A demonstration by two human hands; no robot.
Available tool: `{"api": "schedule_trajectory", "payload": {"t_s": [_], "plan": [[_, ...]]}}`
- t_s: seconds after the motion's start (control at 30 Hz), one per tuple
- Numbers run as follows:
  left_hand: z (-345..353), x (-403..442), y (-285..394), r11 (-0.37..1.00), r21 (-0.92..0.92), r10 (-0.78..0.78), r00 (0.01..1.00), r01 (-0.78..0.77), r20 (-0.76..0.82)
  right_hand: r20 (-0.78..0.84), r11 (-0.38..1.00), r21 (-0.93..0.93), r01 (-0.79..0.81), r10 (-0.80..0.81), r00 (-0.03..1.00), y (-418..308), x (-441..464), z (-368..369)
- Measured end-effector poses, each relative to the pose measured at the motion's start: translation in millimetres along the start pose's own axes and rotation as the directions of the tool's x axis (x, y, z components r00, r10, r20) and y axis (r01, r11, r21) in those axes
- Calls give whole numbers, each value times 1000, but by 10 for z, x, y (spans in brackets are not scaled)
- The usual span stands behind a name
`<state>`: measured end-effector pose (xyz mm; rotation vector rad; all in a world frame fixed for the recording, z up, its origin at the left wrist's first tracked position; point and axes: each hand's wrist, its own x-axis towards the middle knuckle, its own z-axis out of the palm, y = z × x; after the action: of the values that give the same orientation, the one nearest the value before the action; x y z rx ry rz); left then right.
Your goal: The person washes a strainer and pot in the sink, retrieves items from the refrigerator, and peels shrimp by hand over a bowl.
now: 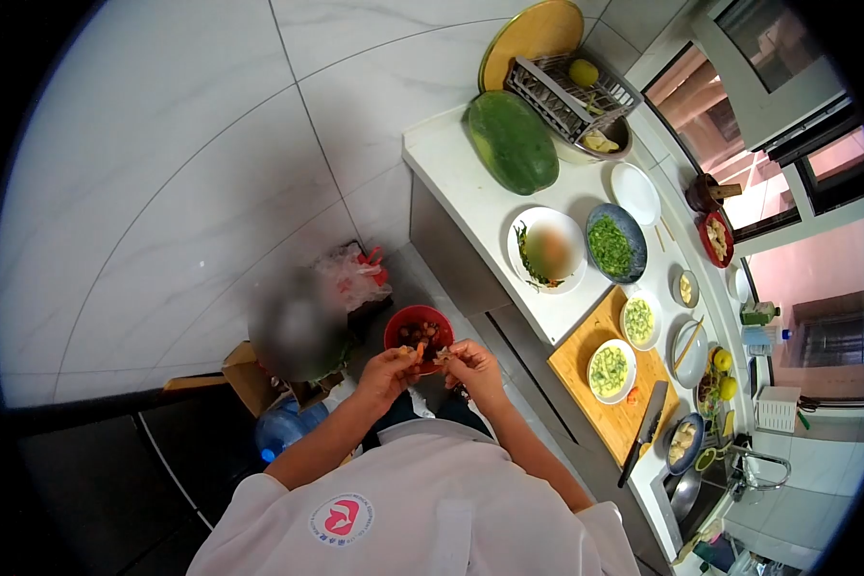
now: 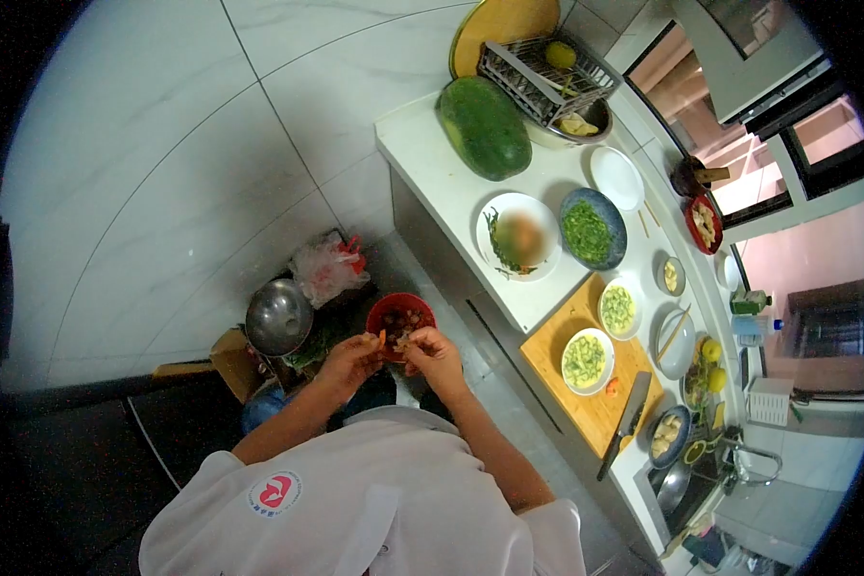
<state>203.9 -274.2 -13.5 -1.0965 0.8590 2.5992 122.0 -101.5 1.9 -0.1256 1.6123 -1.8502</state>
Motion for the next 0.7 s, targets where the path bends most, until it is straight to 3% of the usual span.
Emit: {"api": "schedule_trajectory", "payload": {"t_s": [0.03,0.17,0.23,0.27,0.33,0.37,0.43,0.57,0.67,0.7], "plan": [[-22,1,4,1000,-2,-19,1000,19,-2,-8,994,102,-38,39,999,-29,-3,-21],[-29,-37,65,997,-57,-43,999,42,-5,-27,997,71,-26,28,999,67,52,-114],[-30,-43,80,989,-134,-60,998,62,17,-110,972,-203,-120,99,989,86,77,-105],[-36,-43,85,989,-134,-59,998,61,18,-109,972,-203,-119,98,989,146,94,-122],[-58,-55,93,977,-192,-83,996,89,39,-71,843,-537,25,-74,995,379,150,-189],[-81,-53,94,977,-193,-82,996,87,36,-68,844,-536,25,-73,995,507,208,-213],[-126,-43,86,968,-220,-117,992,124,47,45,613,-756,230,-302,952,723,305,-239],[-166,-88,119,966,-226,-123,992,127,31,49,592,-779,206,-271,961,687,345,-98],[-208,-113,136,964,-233,-128,992,129,22,-47,640,-765,76,-173,984,636,354,27],[-213,-108,136,967,-217,-133,991,132,10,-61,724,-688,58,-137,989,639,362,52]]}}
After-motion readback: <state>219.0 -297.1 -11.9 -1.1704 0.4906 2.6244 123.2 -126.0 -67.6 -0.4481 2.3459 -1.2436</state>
